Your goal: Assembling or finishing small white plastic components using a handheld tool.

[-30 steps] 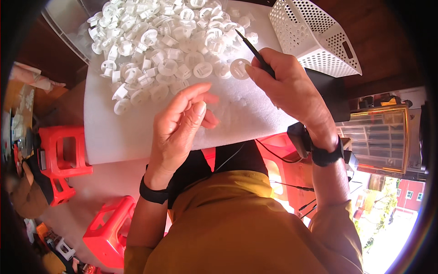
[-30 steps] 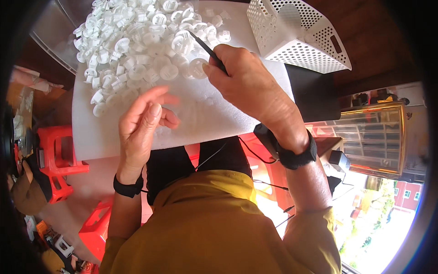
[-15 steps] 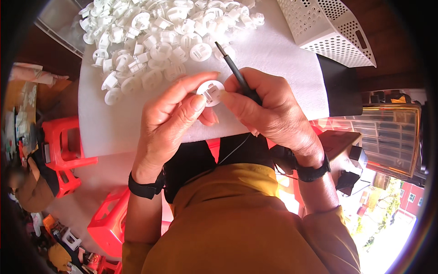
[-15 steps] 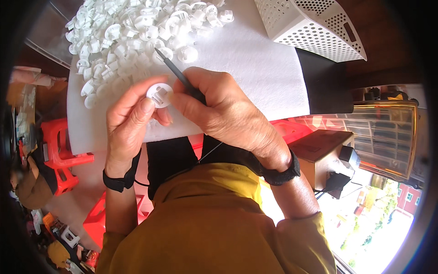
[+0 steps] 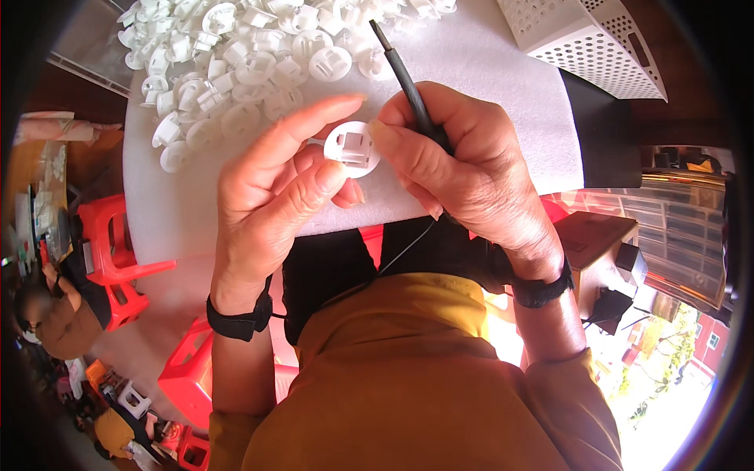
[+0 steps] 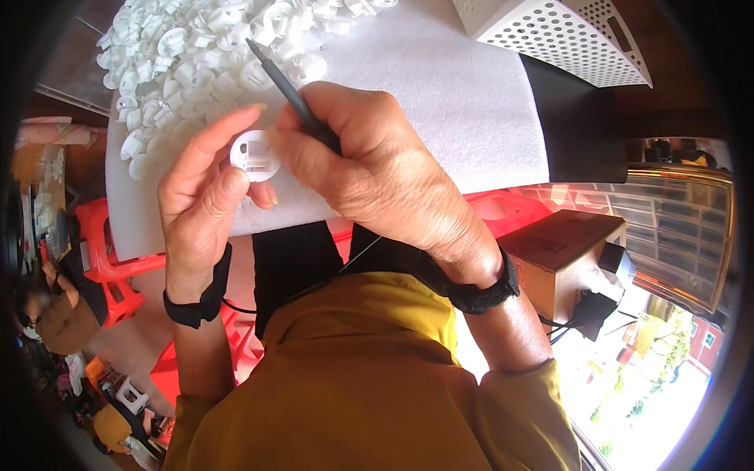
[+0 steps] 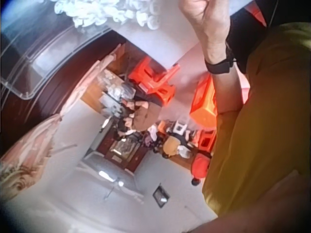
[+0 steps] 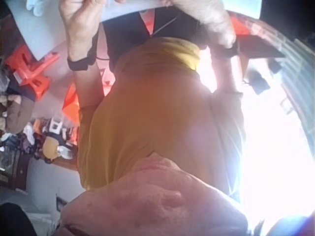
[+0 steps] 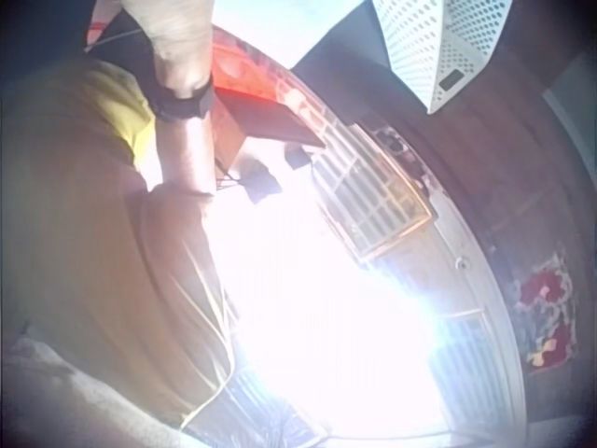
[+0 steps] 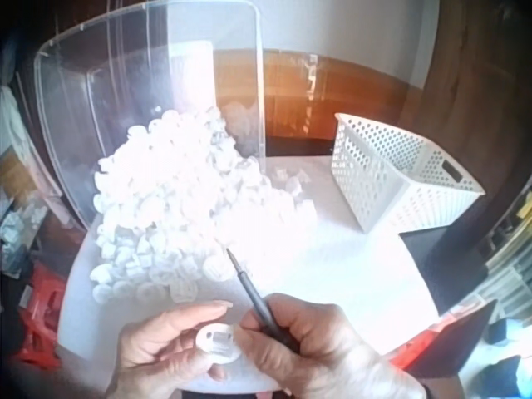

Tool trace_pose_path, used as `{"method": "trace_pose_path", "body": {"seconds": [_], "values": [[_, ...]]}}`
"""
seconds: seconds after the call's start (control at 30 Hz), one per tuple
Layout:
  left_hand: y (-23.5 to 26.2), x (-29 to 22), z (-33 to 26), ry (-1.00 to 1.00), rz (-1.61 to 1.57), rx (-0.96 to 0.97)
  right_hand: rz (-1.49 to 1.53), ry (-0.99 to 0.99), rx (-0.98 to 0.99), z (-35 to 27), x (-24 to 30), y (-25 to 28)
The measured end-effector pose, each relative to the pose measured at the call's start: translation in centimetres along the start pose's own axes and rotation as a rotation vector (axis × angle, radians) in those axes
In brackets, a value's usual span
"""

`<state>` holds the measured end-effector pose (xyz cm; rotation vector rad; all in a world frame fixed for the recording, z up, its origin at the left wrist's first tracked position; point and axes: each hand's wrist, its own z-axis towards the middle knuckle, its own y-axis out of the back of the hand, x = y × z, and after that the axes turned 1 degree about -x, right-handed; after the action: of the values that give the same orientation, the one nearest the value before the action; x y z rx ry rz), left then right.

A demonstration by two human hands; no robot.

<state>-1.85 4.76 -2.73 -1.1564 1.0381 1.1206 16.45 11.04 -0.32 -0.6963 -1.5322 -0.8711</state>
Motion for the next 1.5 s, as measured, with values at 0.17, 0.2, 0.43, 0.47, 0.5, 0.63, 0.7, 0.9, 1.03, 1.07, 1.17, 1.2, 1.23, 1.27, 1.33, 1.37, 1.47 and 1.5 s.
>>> {"method": "trace_pose_path", "body": {"seconds": [0.17,0.2,0.43,0.47,0.5,0.63,0.7,0.9,1.03,1.07,1.17,1.2,1.23,1.27,1.33,1.37,1.47,1.5], "values": [[0.3,0.4,0.0,-0.011,-0.006,0.044,0.049,-0.036,-0.039,0.0,0.5,0.0],[0.3,0.5,0.0,-0.017,-0.012,0.037,0.071,-0.084,-0.074,-0.2,0.9,-0.2],[-0.1,1.0,0.2,-0.139,-0.07,-0.046,0.166,-0.172,0.068,-0.7,1.1,-0.9],[-0.4,1.0,0.3,-0.165,-0.044,-0.066,0.166,-0.174,0.068,-0.6,1.1,-1.0],[-0.5,1.1,0.3,-0.19,-0.016,-0.086,0.147,-0.167,0.051,-0.5,1.1,-1.1],[-0.2,1.2,0.2,-0.189,-0.082,-0.095,0.145,-0.101,-0.001,-0.2,1.2,-1.4],[0.4,1.0,0.3,-0.15,-0.16,-0.025,0.135,-0.089,-0.004,-0.2,1.1,-1.3],[0.8,1.2,-0.1,-0.153,-0.032,-0.018,0.096,-0.107,0.029,-0.3,0.9,-0.8],[0.9,0.8,-0.2,-0.148,0.057,-0.033,0.087,-0.08,0.048,-0.3,0.5,-1.1],[1.0,0.9,-0.1,-0.153,0.057,-0.013,0.087,-0.082,0.048,-0.2,0.4,-1.1],[1.0,0.8,0.0,-0.171,0.065,0.001,0.078,-0.051,0.054,-0.2,0.4,-1.1],[1.0,0.9,0.0,-0.185,0.075,-0.004,0.088,-0.076,0.063,-0.1,0.4,-1.1],[1.0,0.9,0.0,-0.183,0.075,-0.006,0.098,-0.101,0.073,-0.1,0.4,-1.0],[1.1,1.0,0.0,-0.191,0.075,-0.007,0.098,-0.103,0.074,-0.1,0.3,-1.1],[1.0,1.1,0.0,-0.196,0.073,-0.005,0.088,-0.033,0.057,-0.1,0.1,-1.3],[0.9,1.0,0.0,-0.196,0.071,-0.016,0.088,-0.034,0.057,-0.1,0.1,-1.2],[0.9,1.0,0.0,-0.201,0.082,-0.02,0.058,-0.059,0.067,-0.1,0.2,-1.1],[1.0,1.1,0.0,-0.207,0.093,-0.013,0.044,-0.047,0.063,-0.1,0.2,-1.1]]}}
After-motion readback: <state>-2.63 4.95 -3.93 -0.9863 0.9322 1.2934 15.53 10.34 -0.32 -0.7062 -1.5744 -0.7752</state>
